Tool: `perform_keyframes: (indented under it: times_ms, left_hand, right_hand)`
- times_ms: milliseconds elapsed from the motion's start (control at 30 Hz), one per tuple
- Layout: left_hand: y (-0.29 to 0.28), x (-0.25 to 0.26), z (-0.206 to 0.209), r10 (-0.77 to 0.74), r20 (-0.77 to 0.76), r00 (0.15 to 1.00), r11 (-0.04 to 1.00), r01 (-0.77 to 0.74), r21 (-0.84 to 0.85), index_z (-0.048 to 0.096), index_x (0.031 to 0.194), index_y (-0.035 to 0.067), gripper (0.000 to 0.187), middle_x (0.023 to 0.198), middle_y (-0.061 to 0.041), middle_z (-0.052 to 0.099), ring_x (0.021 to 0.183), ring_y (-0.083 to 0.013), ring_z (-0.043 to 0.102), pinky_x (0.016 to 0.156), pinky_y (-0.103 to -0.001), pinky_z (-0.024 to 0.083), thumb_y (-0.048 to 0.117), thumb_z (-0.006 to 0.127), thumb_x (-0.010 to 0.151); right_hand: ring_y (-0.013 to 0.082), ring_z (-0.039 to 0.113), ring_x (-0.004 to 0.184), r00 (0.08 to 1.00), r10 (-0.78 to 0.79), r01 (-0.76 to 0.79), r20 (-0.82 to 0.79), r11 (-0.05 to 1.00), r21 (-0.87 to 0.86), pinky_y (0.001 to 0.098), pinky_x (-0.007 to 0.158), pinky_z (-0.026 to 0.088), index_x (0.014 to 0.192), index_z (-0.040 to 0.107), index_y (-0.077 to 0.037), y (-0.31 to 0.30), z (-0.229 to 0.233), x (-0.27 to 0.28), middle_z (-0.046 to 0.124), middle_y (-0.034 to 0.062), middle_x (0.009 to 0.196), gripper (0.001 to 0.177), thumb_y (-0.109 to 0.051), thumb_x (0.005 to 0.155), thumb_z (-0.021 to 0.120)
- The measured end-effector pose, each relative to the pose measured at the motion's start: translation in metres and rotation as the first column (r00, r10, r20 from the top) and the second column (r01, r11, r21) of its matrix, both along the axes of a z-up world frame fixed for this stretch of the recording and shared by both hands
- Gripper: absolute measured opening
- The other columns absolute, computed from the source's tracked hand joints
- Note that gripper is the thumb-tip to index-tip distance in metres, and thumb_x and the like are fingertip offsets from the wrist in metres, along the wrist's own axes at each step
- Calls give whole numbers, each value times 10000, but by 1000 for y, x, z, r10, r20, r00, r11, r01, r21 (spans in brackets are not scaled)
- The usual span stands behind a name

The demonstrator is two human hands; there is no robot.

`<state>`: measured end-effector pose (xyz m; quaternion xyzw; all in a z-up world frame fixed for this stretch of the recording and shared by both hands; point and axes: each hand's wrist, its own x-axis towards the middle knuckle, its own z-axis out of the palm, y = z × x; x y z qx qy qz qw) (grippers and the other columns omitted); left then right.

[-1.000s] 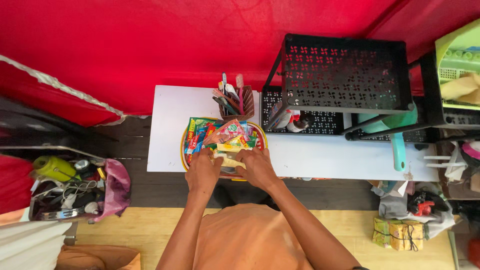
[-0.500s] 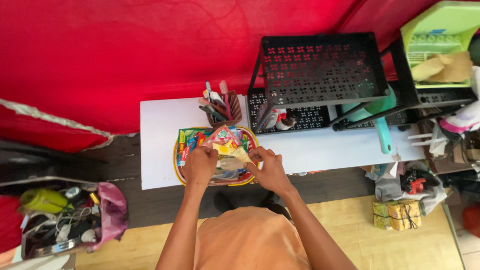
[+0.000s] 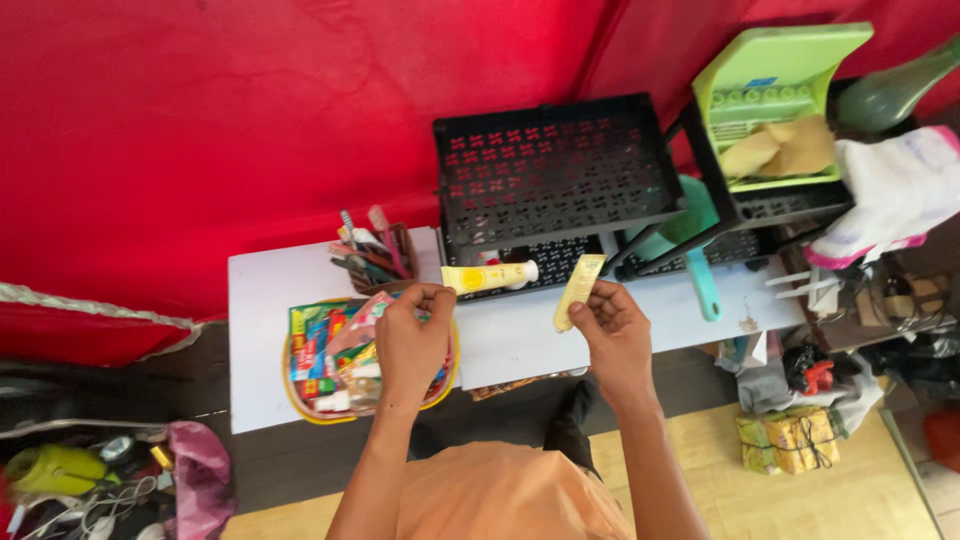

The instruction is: The person organizes bathroom supplies on a countertop. They place a cloth and a spray bottle on a green caddy, then arrange several small bottles, toothbrushes, and toothpaste into the caddy and a black tray. The person also moves a light blue pan to the side to clear space.

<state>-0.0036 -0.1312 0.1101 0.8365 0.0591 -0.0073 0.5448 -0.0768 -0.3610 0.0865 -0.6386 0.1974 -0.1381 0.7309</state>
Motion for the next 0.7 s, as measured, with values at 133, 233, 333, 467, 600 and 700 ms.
perform_keyframes:
  times_ms: [133, 233, 333, 467, 600, 700]
  left_hand:
    - [-70, -7, 8, -12, 14, 1000, 999, 13, -49, 776, 914, 43, 249, 729, -72, 748, 664, -190, 712, 638, -340, 524, 276, 704, 864]
    - [-125, -7, 13, -31, 50, 998, 998, 34, -59, 787, 916, 52, 242, 735, -54, 753, 658, -158, 717, 627, -321, 521, 272, 699, 868]
    - [-180, -7, 20, -34, 1, 999, 997, 34, -76, 789, 916, 54, 232, 730, -53, 743, 601, -158, 666, 578, -318, 484, 266, 704, 873]
    - [-242, -1, 34, -36, -62, 997, 993, 29, -112, 788, 920, 61, 215, 733, -54, 735, 544, -139, 611, 523, -308, 450, 255, 704, 879]
    - [-289, -3, 49, -62, 180, 982, 994, 76, -73, 751, 918, 55, 184, 766, -43, 739, 552, -130, 654, 526, -305, 494, 228, 691, 912]
    - [-318, 3, 65, -96, 355, 930, 995, 78, 65, 735, 948, 75, 158, 849, -35, 718, 549, -163, 664, 525, -319, 514, 222, 677, 955]
  right_hand:
    - [127, 668, 972, 997, 1, -1, 75, 1000, -1, 288, 887, 549, 1225, 610, 42, -66, 10, -1, 708, 91, 1087, 292, -5, 946, 678]
    - [132, 662, 986, 992, 15, -14, 123, 1000, -5, 289, 898, 542, 1242, 598, 44, -122, 16, -1, 697, 90, 1096, 296, -8, 961, 674]
    - [129, 655, 999, 987, 19, -22, 163, 1000, 17, 290, 902, 537, 1259, 592, 41, -181, 22, -5, 689, 80, 1104, 308, -6, 964, 666]
    - [141, 654, 963, 971, 19, -21, 238, 1000, 6, 298, 874, 540, 1238, 605, 54, -253, 32, -5, 691, 92, 1081, 263, 0, 989, 665]
    - [126, 644, 954, 971, -14, 20, 240, 1000, -23, 282, 858, 531, 1252, 615, 48, -306, 38, -6, 683, 81, 1082, 266, 0, 994, 659]
    - [119, 643, 955, 972, -18, 21, 233, 1000, -10, 281, 864, 537, 1255, 614, 44, -332, 43, -2, 682, 76, 1081, 274, -3, 989, 660]
